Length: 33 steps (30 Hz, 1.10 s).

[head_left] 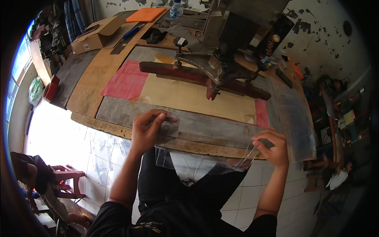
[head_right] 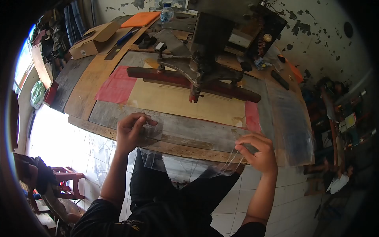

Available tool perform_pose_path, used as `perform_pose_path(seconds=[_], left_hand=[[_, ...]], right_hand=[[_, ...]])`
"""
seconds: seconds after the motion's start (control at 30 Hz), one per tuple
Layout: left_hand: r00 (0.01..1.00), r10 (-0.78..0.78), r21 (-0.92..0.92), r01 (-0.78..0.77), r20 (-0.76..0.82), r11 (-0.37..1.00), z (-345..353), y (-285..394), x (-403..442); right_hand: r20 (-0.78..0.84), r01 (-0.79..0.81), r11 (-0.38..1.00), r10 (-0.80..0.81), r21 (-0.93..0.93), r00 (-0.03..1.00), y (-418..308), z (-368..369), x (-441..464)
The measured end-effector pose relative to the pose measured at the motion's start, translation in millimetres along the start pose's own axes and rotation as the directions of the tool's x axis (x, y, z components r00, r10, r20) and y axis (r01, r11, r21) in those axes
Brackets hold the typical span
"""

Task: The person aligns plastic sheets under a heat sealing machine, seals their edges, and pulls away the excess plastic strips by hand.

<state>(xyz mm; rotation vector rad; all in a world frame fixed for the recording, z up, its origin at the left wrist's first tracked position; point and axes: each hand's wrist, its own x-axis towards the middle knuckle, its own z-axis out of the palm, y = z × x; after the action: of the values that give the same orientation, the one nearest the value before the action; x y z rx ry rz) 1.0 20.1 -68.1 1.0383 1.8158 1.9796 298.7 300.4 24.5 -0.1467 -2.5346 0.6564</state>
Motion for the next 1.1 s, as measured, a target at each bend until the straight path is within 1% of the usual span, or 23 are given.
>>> perform_pose_path(seconds=[0.13,0.2,0.23,0.3,0.33,0.4,0.43,0.5,0.53,0.6,0.63,0.7,0.73,0.8,0.93,1.0,1.03,1.1], left_hand=[[0.999,0.037,0.027,-0.037,0.003,0.999,-1,4,-1],[1.0,-0.015,0.091,0.015,0.001,0.996,-3,7,-1],[1.0,-0.011,0.09,0.011,0.007,0.996,-3,9,0],[1.0,0.025,0.069,-0.025,-0.006,0.997,-4,14,0],[1.0,0.027,0.067,-0.027,0.002,0.997,-4,19,1],[0.999,0.043,0.023,-0.042,-0.028,0.999,-4,30,1],[0.999,0.045,0.021,-0.045,-0.023,0.999,-6,34,2],[0.998,0.059,-0.05,-0.06,-0.028,0.997,-11,38,5],[0.998,0.058,-0.045,-0.059,-0.022,0.997,-13,40,6],[0.998,0.055,-0.062,-0.055,-0.017,0.997,-18,43,9],[0.999,0.049,-0.08,-0.05,-0.013,0.996,-20,45,10],[0.999,0.052,-0.083,-0.053,-0.016,0.995,-20,54,10],[0.998,0.054,-0.049,-0.054,-0.01,0.997,-20,59,10],[0.998,0.059,-0.013,-0.059,-0.005,0.998,-21,64,10],[0.997,0.075,0.019,-0.074,-0.006,0.997,-22,66,9],[0.997,0.078,0.022,-0.077,-0.006,0.997,-23,66,8],[0.998,0.07,0.008,-0.07,-0.004,0.997,-23,66,7],[0.998,0.063,-0.006,-0.063,-0.003,0.998,-23,67,6]], right_hand=[[0.034,-0.029,0.999,0.028,0.029,0.999,2,-4,-5],[0.034,-0.078,0.996,0.077,0.047,0.996,-4,-9,-5],[0.027,-0.081,0.996,0.08,0.044,0.996,-5,-10,-5],[-0.016,-0.089,0.987,0.092,0.137,0.996,-6,-14,-4],[-0.022,-0.093,0.987,0.097,0.133,0.995,-8,-16,-3],[-0.042,-0.117,0.961,0.131,0.252,0.99,-16,-19,0],[-0.047,-0.118,0.961,0.134,0.249,0.99,-20,-20,2],[-0.065,-0.136,0.92,0.172,0.367,0.983,-27,-23,4],[-0.068,-0.136,0.92,0.172,0.367,0.983,-30,-25,4],[-0.016,-0.194,0.885,0.221,0.422,0.975,-33,-30,4],[-0.018,-0.193,0.885,0.221,0.423,0.975,-34,-33,5],[0.045,-0.28,0.866,0.287,0.414,0.957,-36,-37,6],[0.043,-0.277,0.867,0.285,0.415,0.957,-38,-40,7],[0.062,-0.226,0.924,0.217,0.307,0.974,-40,-43,10],[0.075,-0.166,0.955,0.152,0.246,0.985,-41,-44,9],[0.007,-0.116,0.965,0.118,0.233,0.993,-42,-41,8],[0.008,-0.117,0.965,0.118,0.233,0.993,-41,-40,8],[-0.07,-0.052,0.968,0.071,0.245,0.995,-39,-38,7]])
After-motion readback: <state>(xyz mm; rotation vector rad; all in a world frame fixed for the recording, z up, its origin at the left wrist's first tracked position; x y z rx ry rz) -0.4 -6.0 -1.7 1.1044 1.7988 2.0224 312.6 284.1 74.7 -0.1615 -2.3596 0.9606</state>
